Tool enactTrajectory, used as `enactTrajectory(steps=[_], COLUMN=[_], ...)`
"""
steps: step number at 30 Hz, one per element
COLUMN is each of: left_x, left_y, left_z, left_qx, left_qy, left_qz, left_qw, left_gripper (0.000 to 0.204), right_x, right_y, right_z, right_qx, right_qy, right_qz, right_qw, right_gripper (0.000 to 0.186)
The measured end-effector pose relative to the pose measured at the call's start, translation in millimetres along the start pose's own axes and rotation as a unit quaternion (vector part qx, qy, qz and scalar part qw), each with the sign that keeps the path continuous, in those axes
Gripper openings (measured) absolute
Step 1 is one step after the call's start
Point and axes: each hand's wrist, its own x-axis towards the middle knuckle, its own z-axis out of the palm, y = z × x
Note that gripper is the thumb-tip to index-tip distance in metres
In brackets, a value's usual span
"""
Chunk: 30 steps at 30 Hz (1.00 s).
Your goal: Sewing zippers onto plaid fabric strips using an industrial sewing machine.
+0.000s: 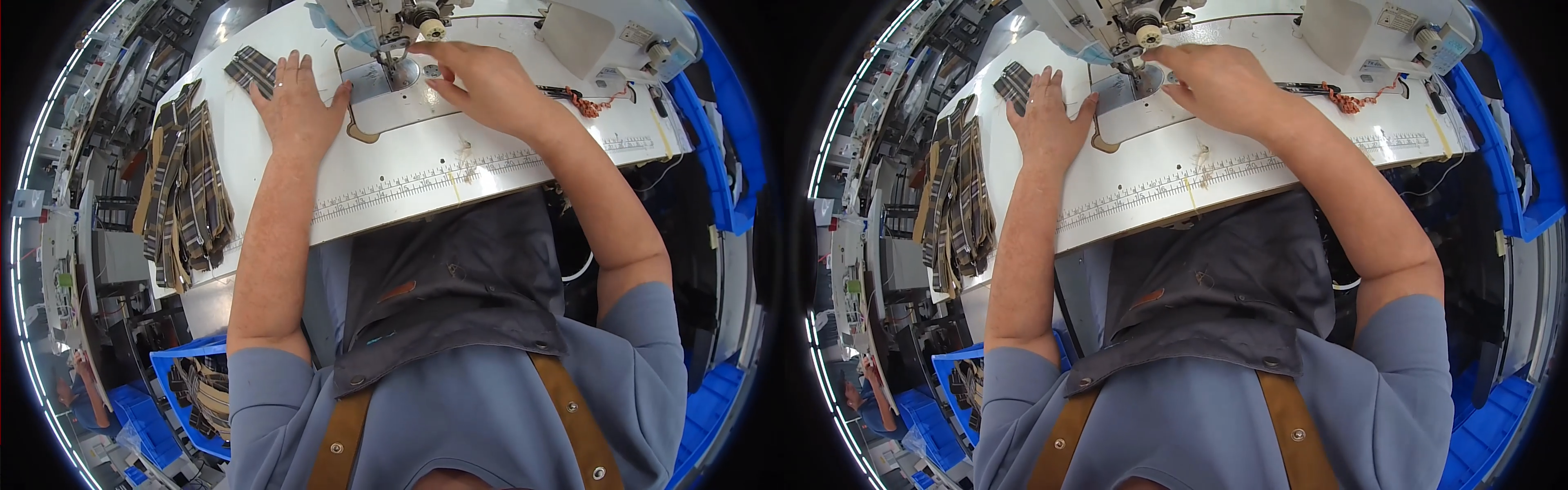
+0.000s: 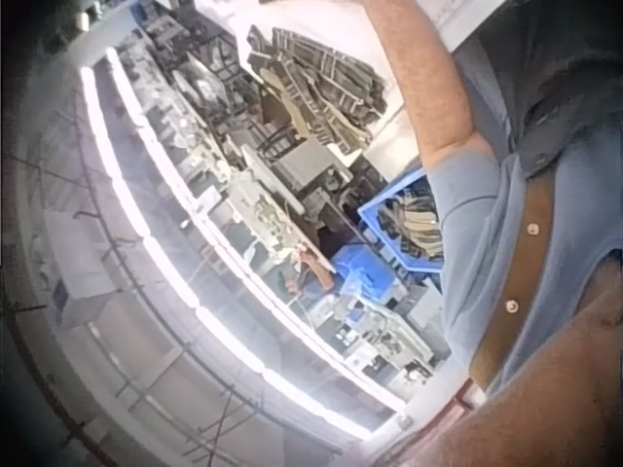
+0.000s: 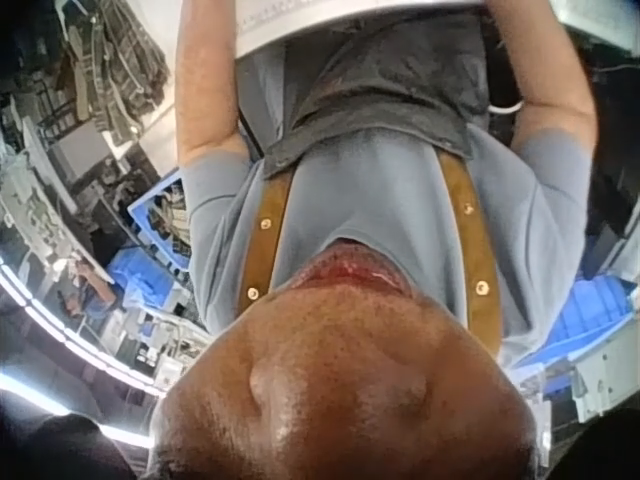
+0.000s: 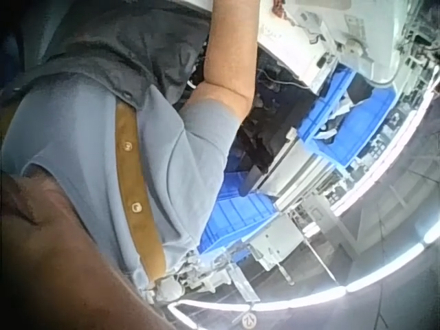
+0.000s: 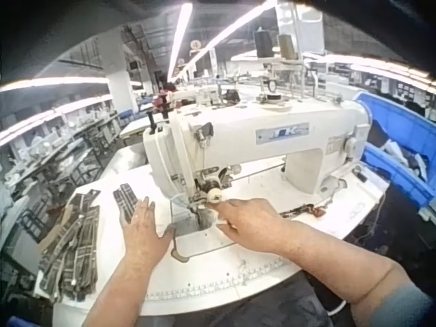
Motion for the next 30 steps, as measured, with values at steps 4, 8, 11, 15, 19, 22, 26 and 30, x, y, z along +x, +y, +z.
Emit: enactTrajectory(steps=[4,8,11,15,19,22,26,30], left_x=[0.2,5.0,5.2,-16.0,-73.9,-105.9,-136.1,-149.0], left_y=[-14.8,-20.9,-25.3,-19.0,-10.4,1.6,-1.2,-10.7], left_z=[10.4,15.5,14.0,-26.7,-56.4,-86.1,-96.2,-91.6], left_qx=[-0.066,-0.112,-0.129,-0.137,-0.206,-0.338,-0.309,-0.281], left_qy=[-0.076,-0.102,-0.114,-0.148,-0.135,-0.155,-0.187,-0.189], left_qz=[-0.054,-0.05,-0.037,0.013,0.086,0.095,0.165,0.185], left_qw=[0.993,0.987,0.984,0.979,0.965,0.923,0.918,0.923], left_gripper=[0.084,0.086,0.091,0.094,0.106,0.113,0.096,0.083], right_x=[5.1,5.8,-1.9,-4.5,-0.5,-0.3,1.0,3.9], right_y=[-6.0,-11.2,6.2,8.8,1.5,-1.9,-7.1,-8.4], right_z=[20.3,25.7,29.6,25.7,29.6,25.5,27.0,27.5], right_qx=[-0.169,-0.216,-0.089,-0.058,0.012,0.042,0.066,0.083], right_qy=[-0.055,-0.1,-0.036,-0.026,-0.004,-0.009,-0.035,-0.051], right_qz=[-0.018,-0.002,-0.05,-0.03,-0.078,-0.112,-0.113,-0.112], right_qw=[0.984,0.971,0.994,0.998,0.997,0.993,0.991,0.989], right_gripper=[0.038,0.028,0.022,0.02,0.016,0.014,0.011,0.01])
